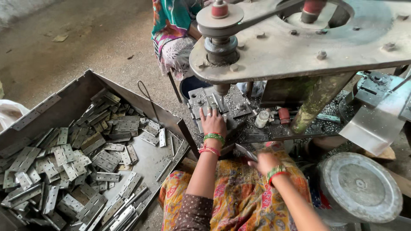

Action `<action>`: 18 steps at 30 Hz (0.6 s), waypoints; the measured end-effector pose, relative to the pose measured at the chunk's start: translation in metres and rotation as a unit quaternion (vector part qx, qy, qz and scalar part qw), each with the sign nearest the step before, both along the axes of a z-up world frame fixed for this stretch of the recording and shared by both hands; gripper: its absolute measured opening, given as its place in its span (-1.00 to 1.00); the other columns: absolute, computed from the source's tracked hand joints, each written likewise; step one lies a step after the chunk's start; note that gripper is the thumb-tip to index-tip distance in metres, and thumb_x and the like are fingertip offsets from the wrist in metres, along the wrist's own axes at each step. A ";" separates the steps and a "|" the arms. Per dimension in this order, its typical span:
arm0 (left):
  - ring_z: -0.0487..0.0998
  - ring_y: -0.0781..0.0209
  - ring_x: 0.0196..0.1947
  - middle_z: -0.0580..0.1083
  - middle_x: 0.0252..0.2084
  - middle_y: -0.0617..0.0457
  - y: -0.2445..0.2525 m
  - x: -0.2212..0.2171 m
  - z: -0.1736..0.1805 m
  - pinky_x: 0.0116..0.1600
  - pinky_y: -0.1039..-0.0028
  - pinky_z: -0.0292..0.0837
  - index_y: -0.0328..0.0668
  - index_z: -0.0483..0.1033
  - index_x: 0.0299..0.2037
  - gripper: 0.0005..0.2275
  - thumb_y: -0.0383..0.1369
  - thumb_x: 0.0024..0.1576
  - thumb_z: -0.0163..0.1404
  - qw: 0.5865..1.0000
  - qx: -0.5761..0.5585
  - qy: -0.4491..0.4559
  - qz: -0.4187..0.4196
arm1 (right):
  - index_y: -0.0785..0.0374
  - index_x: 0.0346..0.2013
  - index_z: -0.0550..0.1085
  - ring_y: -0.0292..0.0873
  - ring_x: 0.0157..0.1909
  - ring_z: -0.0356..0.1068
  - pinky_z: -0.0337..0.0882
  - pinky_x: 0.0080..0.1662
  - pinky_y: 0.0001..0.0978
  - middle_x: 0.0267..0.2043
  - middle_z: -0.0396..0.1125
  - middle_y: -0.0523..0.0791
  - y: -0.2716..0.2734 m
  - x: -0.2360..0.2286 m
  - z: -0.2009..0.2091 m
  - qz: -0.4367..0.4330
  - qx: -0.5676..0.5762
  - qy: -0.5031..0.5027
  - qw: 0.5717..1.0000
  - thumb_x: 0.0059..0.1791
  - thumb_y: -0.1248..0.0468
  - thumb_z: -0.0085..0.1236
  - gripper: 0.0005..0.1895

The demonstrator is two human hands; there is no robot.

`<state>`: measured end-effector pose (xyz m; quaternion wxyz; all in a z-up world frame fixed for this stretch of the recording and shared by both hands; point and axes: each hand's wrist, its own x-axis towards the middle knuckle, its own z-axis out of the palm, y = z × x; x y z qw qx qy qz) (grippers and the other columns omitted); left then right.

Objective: The person sits on the floor and repeatedly picks up small metal plates from a bin, places them into a press machine, and operates the lever to process them. The processed plates are then returned to the bin.

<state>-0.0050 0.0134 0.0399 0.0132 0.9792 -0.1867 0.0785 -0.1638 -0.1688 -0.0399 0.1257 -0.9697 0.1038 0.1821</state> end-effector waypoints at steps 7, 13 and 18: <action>0.25 0.01 0.41 0.36 0.34 -0.07 0.011 -0.018 -0.022 0.52 -0.11 -0.39 -0.15 0.59 0.02 -0.70 -0.34 0.17 -0.15 0.999 -0.033 -0.038 -0.015 | 0.14 -0.02 0.47 0.03 -0.28 0.57 0.56 -0.17 -0.07 -0.33 0.51 0.03 0.014 -0.045 -0.026 -0.096 0.061 0.028 0.993 0.02 -0.10 0.09 -0.56; 0.22 0.03 0.43 0.36 0.33 -0.01 -0.002 0.011 -0.017 0.53 -0.12 -0.43 -0.07 0.61 -0.04 -0.72 -0.37 0.20 -0.20 0.998 -0.059 -0.021 0.001 | 0.21 -0.16 0.57 0.08 -0.19 0.53 0.51 -0.05 -0.06 -0.24 0.50 0.04 -0.006 0.005 -0.010 -0.007 0.000 -0.002 1.000 -0.03 -0.16 0.18 -0.51; 0.24 0.02 0.40 0.43 0.23 -0.02 -0.001 0.023 -0.016 0.51 -0.13 -0.40 -0.10 0.63 -0.06 -0.71 -0.35 0.15 -0.15 0.997 -0.033 -0.067 -0.005 | 0.28 -0.09 0.43 0.01 -0.24 0.58 0.65 -0.20 -0.12 -0.27 0.48 0.03 -0.007 -0.010 -0.039 -0.016 0.058 0.109 0.992 0.13 -0.17 -0.09 -0.47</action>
